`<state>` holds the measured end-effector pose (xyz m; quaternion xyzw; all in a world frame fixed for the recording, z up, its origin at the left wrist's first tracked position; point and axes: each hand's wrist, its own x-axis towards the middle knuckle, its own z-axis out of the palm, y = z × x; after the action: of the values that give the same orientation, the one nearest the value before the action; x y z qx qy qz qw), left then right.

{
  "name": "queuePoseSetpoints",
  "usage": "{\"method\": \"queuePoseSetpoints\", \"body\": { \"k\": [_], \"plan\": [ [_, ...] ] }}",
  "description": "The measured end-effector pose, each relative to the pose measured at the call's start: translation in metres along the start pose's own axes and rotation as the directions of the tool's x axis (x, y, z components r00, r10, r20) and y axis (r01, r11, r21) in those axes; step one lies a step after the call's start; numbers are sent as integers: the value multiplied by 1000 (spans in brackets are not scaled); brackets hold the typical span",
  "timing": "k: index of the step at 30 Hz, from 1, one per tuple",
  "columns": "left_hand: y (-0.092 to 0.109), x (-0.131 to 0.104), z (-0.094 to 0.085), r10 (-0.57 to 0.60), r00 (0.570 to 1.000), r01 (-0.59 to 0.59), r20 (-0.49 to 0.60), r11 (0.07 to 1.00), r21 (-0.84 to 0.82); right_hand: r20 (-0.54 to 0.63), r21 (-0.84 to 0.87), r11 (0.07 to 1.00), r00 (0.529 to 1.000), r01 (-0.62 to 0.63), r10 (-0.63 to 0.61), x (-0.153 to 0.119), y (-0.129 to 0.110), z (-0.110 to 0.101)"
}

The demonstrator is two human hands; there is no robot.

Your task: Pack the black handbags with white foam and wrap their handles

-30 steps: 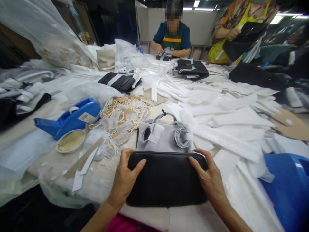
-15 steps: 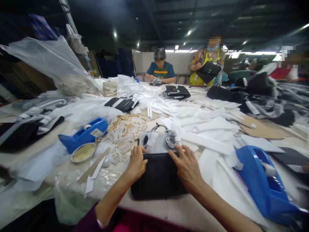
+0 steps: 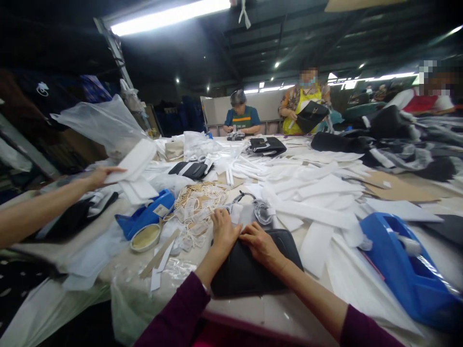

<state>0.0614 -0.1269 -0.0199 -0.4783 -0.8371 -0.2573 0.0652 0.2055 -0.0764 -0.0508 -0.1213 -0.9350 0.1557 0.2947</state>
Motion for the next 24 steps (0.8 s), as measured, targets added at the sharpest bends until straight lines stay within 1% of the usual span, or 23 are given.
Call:
{"method": "queuePoseSetpoints", "body": {
  "k": [2, 3, 6, 10, 14, 17, 21, 22, 24],
  "plan": [
    [3, 1, 2, -13, 1000, 14, -13, 997, 73, 3, -18, 1000, 1000, -7, 7, 1, -1, -1],
    [3, 1, 2, -21, 999, 23, -28, 997, 74, 6, -29, 1000, 1000, -9, 9, 1, -2, -2],
    [2, 0, -2, -56, 996, 54, -65, 998, -30, 17, -40, 999, 1000, -13, 14, 3, -4, -6],
    [1, 4, -5, -128, 990, 114, -63, 976, -188, 42, -26, 999, 999, -20, 21, 4, -6, -10],
    [0, 12, -7, -175, 984, 167, -13, 954, -249, 57, -31, 999, 998, -21, 22, 4, -6, -12],
    [-3, 20, -11, -231, 972, 230, 36, 918, -322, 68, -54, 998, 997, -39, 42, 5, -6, -14],
    [-10, 31, -11, -248, 967, 253, 66, 881, -400, 91, -64, 997, 995, -42, 48, 6, -4, -15],
    [-12, 33, -9, -256, 963, 265, 82, 854, -448, 87, -62, 997, 995, -39, 44, 6, -3, -14],
    [-15, 39, -4, -278, 951, 303, 132, 769, -563, 72, -60, 998, 997, -32, 36, 5, -2, -14]
  ]
}}
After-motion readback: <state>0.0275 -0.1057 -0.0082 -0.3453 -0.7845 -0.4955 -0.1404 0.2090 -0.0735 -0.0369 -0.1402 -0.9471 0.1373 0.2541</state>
